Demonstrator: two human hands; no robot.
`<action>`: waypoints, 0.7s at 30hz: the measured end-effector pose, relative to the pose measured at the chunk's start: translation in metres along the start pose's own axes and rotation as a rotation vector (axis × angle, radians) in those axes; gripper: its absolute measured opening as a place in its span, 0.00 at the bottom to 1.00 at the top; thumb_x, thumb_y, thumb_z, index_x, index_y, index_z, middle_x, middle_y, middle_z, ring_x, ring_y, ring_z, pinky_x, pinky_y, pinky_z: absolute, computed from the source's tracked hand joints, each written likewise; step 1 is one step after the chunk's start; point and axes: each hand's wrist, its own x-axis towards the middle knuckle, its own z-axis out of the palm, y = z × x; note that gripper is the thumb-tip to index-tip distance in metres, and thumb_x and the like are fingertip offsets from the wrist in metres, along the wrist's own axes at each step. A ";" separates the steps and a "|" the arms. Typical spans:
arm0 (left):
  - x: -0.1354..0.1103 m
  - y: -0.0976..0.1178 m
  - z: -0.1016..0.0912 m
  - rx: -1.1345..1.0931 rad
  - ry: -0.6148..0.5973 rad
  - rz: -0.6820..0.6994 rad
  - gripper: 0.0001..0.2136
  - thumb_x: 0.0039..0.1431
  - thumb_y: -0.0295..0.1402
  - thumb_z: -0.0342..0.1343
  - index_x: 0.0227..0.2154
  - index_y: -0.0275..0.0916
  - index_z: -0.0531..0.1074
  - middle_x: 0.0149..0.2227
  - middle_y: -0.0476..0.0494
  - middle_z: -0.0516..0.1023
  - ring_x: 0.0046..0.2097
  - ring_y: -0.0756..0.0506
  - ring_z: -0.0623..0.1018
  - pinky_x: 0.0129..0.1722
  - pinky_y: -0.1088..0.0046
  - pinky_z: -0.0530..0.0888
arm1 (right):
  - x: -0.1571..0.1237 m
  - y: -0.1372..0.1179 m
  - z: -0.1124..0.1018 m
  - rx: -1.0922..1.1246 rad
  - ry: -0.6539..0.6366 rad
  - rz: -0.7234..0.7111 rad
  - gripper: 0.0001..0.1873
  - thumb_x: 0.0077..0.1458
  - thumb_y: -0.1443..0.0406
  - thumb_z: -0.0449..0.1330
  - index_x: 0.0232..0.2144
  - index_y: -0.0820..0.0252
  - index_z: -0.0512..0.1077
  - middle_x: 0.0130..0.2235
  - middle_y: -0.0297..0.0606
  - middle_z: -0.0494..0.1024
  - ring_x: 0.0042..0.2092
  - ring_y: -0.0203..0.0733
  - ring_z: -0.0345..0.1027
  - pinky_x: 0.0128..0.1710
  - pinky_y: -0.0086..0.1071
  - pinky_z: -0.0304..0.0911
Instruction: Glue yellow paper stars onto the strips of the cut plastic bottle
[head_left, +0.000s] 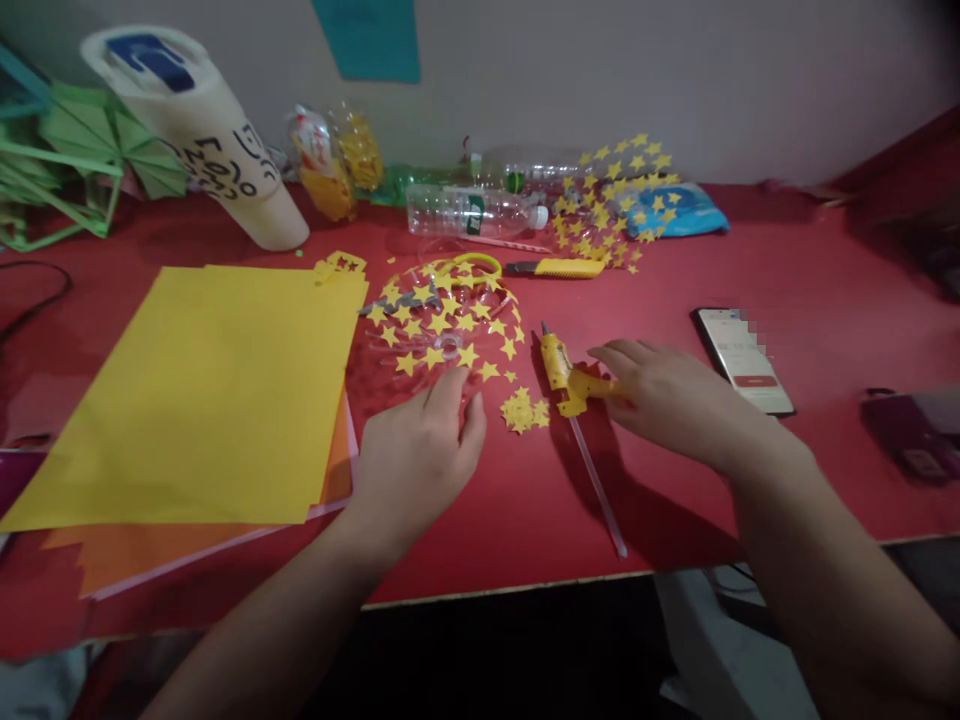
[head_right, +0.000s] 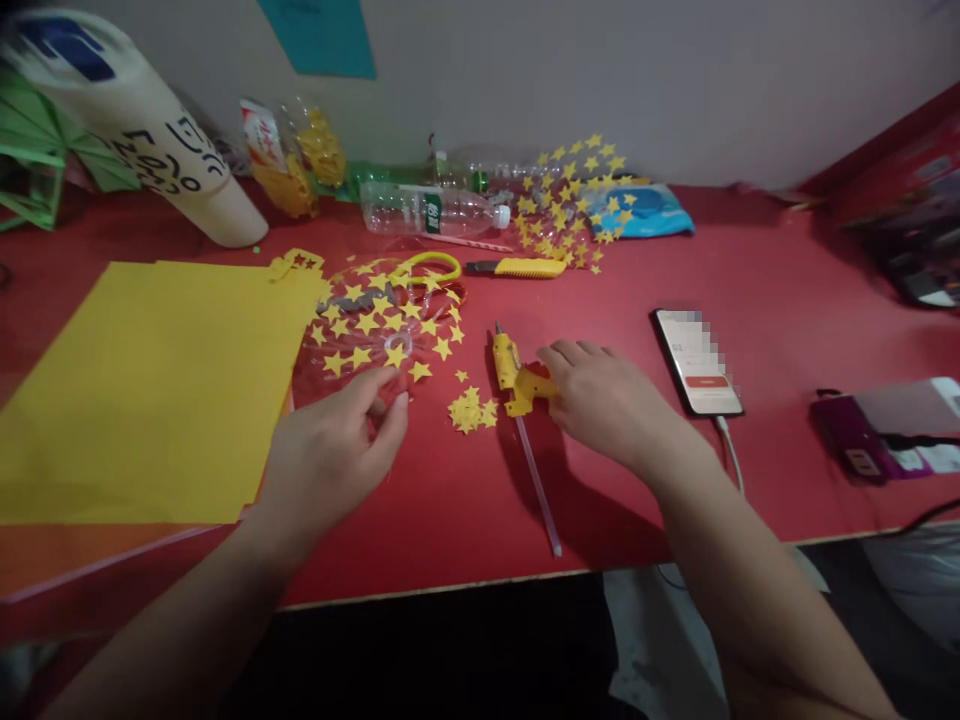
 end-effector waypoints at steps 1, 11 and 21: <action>-0.001 0.000 -0.001 0.015 0.032 0.000 0.13 0.60 0.34 0.45 0.43 0.36 0.70 0.24 0.47 0.76 0.24 0.50 0.72 0.21 0.74 0.58 | -0.001 -0.001 0.005 -0.004 -0.028 0.020 0.20 0.49 0.70 0.52 0.47 0.66 0.66 0.45 0.48 0.74 0.43 0.50 0.68 0.39 0.40 0.61; -0.005 -0.009 -0.001 -0.052 0.275 0.064 0.12 0.61 0.38 0.47 0.25 0.39 0.68 0.17 0.51 0.65 0.20 0.53 0.62 0.23 0.75 0.54 | 0.005 -0.013 0.026 0.252 0.060 0.184 0.16 0.44 0.74 0.51 0.39 0.65 0.68 0.42 0.47 0.72 0.36 0.44 0.67 0.32 0.34 0.59; -0.010 0.005 -0.008 -0.407 0.125 0.239 0.22 0.61 0.40 0.48 0.13 0.37 0.60 0.13 0.53 0.57 0.18 0.54 0.57 0.22 0.74 0.54 | 0.015 -0.012 -0.005 0.559 0.717 0.118 0.12 0.43 0.68 0.56 0.34 0.57 0.63 0.34 0.38 0.69 0.34 0.40 0.63 0.31 0.33 0.59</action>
